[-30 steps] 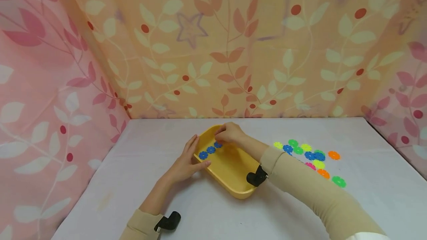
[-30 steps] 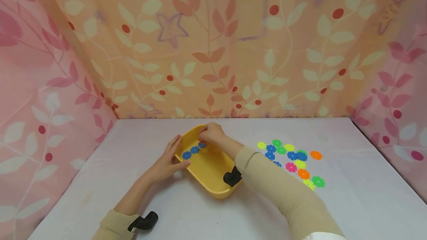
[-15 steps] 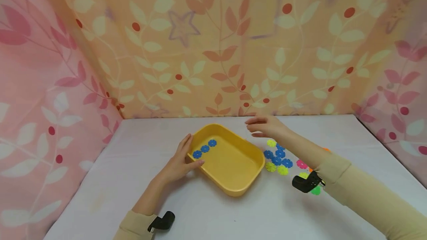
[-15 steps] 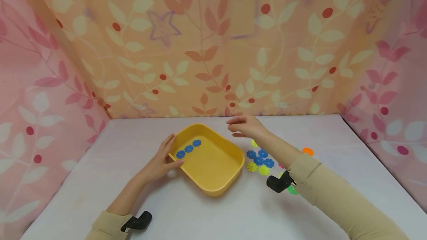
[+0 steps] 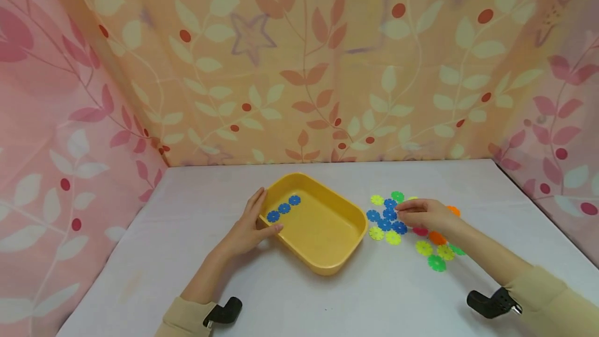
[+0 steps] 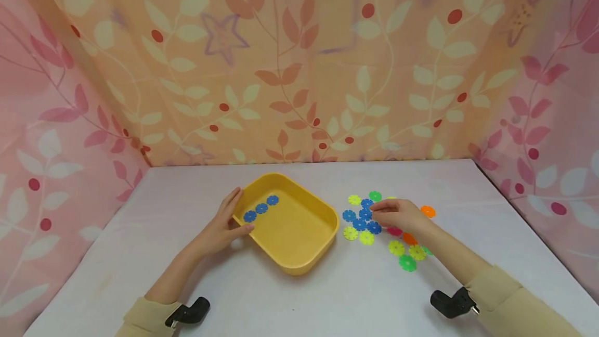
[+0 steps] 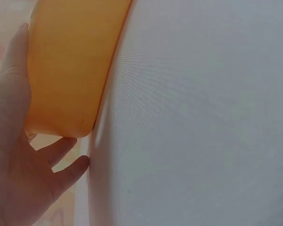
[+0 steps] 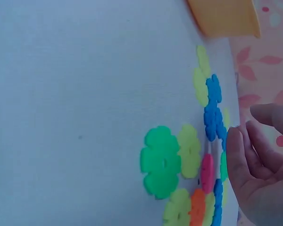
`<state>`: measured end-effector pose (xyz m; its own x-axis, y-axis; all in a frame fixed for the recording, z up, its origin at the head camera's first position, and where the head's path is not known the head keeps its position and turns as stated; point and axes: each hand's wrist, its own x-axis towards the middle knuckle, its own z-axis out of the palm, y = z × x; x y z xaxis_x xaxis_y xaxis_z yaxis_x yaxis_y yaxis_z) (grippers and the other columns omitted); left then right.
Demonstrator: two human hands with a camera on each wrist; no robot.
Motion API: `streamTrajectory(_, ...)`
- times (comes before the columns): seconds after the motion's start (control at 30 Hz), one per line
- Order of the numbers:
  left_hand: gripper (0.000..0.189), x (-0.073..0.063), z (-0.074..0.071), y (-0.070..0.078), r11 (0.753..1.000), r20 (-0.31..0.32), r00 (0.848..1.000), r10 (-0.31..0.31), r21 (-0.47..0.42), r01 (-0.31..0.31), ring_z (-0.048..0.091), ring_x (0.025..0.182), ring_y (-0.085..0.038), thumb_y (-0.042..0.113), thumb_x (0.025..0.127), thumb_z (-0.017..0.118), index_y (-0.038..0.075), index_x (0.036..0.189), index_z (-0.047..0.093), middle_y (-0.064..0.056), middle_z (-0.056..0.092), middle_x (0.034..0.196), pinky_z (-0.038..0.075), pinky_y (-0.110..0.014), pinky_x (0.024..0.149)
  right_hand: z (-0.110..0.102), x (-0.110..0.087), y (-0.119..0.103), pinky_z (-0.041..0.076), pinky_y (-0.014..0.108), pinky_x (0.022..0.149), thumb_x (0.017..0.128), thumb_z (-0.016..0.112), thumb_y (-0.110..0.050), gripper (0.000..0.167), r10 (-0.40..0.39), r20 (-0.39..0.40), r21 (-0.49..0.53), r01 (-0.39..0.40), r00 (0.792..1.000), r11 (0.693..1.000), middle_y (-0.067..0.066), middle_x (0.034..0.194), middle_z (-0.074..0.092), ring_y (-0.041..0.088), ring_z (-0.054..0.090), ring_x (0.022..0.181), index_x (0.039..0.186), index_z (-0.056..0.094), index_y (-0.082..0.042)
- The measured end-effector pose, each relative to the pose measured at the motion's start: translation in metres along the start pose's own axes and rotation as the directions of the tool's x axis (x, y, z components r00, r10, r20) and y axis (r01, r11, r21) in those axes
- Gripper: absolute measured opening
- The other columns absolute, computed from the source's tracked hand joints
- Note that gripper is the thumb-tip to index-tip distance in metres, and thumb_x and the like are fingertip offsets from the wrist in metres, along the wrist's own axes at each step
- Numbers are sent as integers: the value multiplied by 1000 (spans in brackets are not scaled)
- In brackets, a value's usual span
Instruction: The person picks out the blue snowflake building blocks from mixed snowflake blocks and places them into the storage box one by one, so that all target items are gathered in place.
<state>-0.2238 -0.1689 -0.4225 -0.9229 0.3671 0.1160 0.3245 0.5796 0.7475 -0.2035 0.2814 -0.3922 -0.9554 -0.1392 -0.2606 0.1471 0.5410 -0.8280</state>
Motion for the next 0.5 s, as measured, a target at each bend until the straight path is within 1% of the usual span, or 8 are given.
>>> streamTrajectory(0.13, 104, 0, 0, 0, 1000, -1, 1000, 12, 2, -12, 8, 148, -28, 51, 84, 72, 14, 158, 9, 6, -1, 163, 16, -58, 113, 0, -7, 12, 55, 28, 79, 92, 69, -26, 46, -74, -15, -47, 73, 997, 996, 13, 112, 67, 23, 63, 96, 126, 60, 3)
streamTrajectory(0.2, 104, 0, 0, -1, 1000, 1, 1000, 19, 6, -19, 8, 148, -28, 52, 84, 72, 14, 158, 9, 5, -1, 163, 16, -58, 113, 1, -8, 16, 54, 26, 76, 91, 71, -24, 44, -98, -34, -83, 94, 995, 992, 11, 108, 67, 23, 63, 93, 124, 61, 4)
streamTrajectory(0.3, 104, 1, 1, -2, 1000, 5, 1000, 18, 8, -18, 8, 148, -26, 53, 84, 71, 16, 158, 8, 7, -1, 162, 17, -56, 114, 3, -9, 22, 53, 23, 71, 87, 74, -23, 41, -110, -64, -164, 98, 992, 982, 6, 100, 67, 21, 60, 89, 119, 65, 1)
streamTrajectory(0.37, 104, 1, 0, -1, 1000, 6, 1000, 19, 6, -19, 8, 148, -27, 52, 84, 71, 17, 158, 8, 7, -1, 162, 16, -57, 114, 5, -9, 24, 51, 22, 68, 85, 76, -23, 38, -122, -78, -223, 102, 989, 969, 3, 94, 65, 19, 58, 85, 116, 67, -3)
streamTrajectory(0.5, 104, 0, -1, 0, 1000, 2, 1000, 15, 2, -15, 8, 148, -27, 50, 84, 72, 19, 158, 7, 6, -1, 163, 15, -56, 114, 9, -8, 25, 48, 22, 66, 82, 78, -21, 33, -195, -86, -312, 160, 977, 937, 0, 87, 62, 19, 55, 82, 111, 69, -7)
